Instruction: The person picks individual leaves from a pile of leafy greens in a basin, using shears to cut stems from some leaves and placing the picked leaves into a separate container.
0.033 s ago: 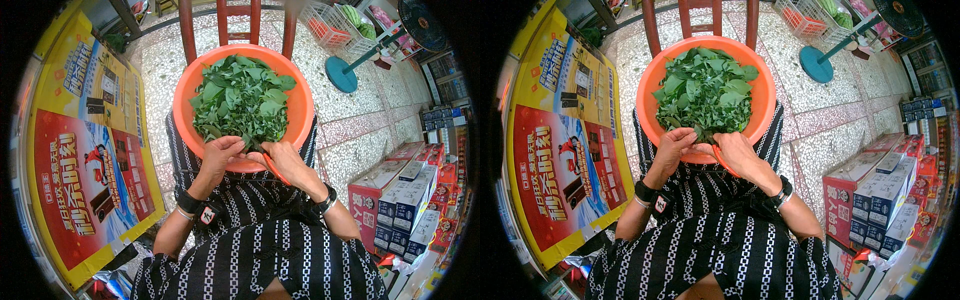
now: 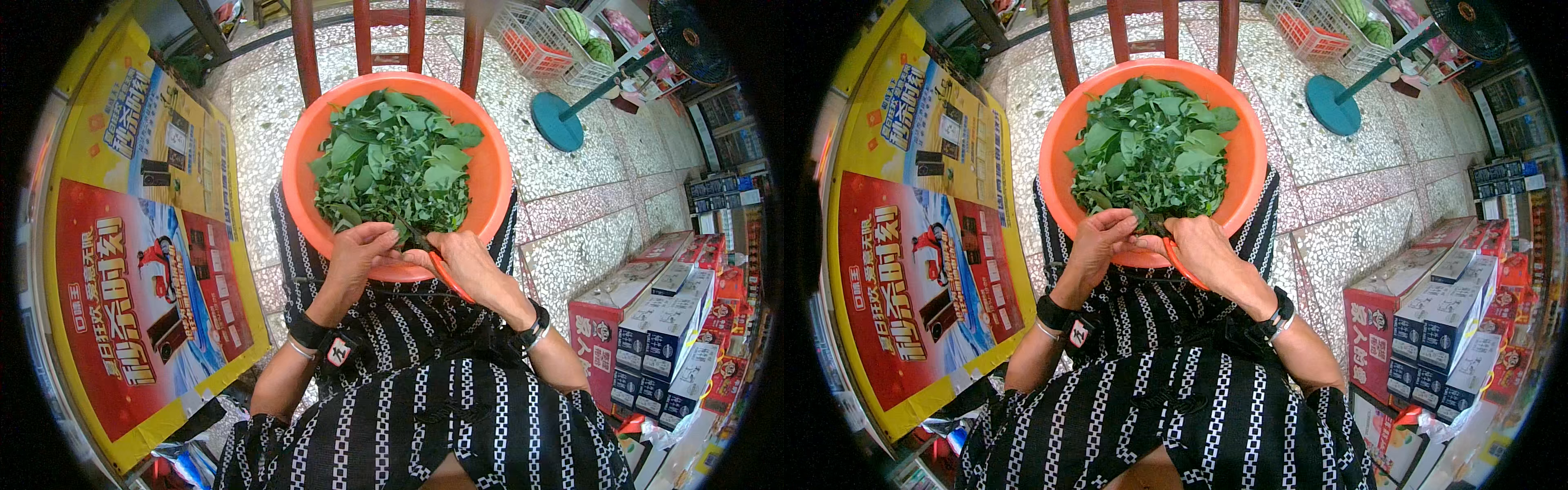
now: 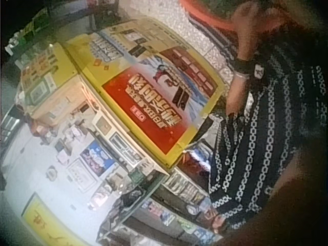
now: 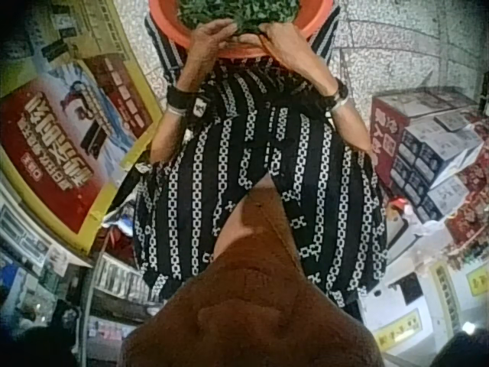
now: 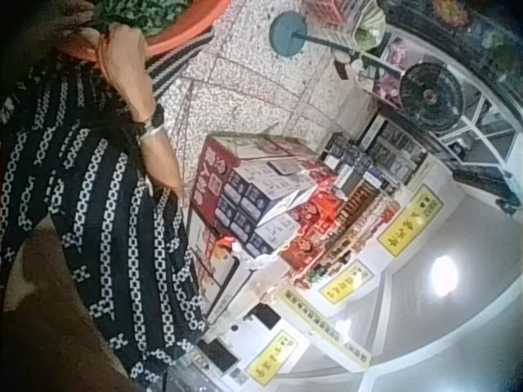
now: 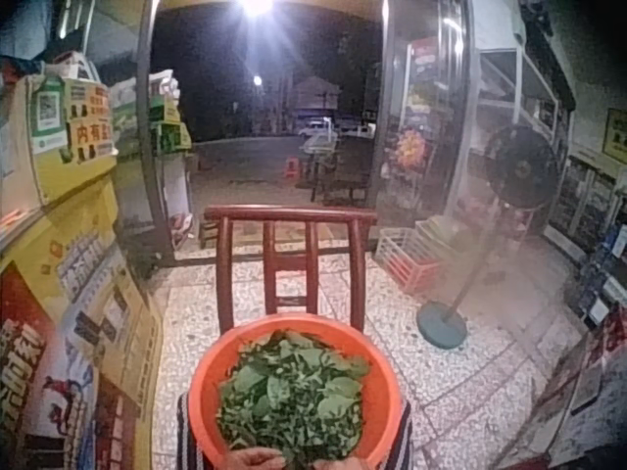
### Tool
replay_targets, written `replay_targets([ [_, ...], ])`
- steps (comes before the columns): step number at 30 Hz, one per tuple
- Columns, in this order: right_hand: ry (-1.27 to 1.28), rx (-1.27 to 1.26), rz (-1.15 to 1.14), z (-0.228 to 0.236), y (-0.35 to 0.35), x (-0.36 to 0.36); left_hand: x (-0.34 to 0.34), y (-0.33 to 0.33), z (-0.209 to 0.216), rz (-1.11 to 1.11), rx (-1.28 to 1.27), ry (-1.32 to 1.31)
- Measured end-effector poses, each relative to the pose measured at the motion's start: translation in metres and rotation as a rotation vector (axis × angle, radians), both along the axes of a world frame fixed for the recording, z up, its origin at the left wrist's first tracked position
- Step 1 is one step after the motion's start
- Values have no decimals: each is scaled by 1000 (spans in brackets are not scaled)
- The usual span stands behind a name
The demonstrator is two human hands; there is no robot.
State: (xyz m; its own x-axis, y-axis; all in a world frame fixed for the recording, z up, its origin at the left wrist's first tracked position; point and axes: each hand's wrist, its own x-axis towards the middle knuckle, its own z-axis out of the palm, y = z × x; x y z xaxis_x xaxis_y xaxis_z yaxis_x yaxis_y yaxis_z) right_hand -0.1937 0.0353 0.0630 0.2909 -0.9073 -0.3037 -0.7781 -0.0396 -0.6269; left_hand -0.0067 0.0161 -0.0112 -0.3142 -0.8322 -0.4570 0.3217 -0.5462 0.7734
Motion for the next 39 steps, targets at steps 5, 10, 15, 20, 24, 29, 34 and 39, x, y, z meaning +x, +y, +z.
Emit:
replay_targets([
  [5, -108, -58, -120, -3, 1, -4, -1, 0, 4, 114, 1, 26],
  [10, 90, -143, 5, -6, 6, -6, 1, -3, 13, 73, 4, -14],
  [15, 75, -135, 31, -3, 4, -3, -2, -1, 15, -23, -5, 39],
  [20, -32, -69, -45, -1, 1, -1, -3, -1, 14, 19, 1, 0],
  [24, -88, -70, -99, -1, 2, -5, 0, -2, 11, 75, 24, 8],
  [29, 90, -204, 23, -4, 6, -3, 1, -2, 10, 141, -4, 38],
  [34, 120, -175, 104, -6, 6, -2, 1, -1, 13, 49, 5, 38],
  [39, 29, -78, 16, -10, 3, 0, 0, -1, 11, -5, 25, 74],
])
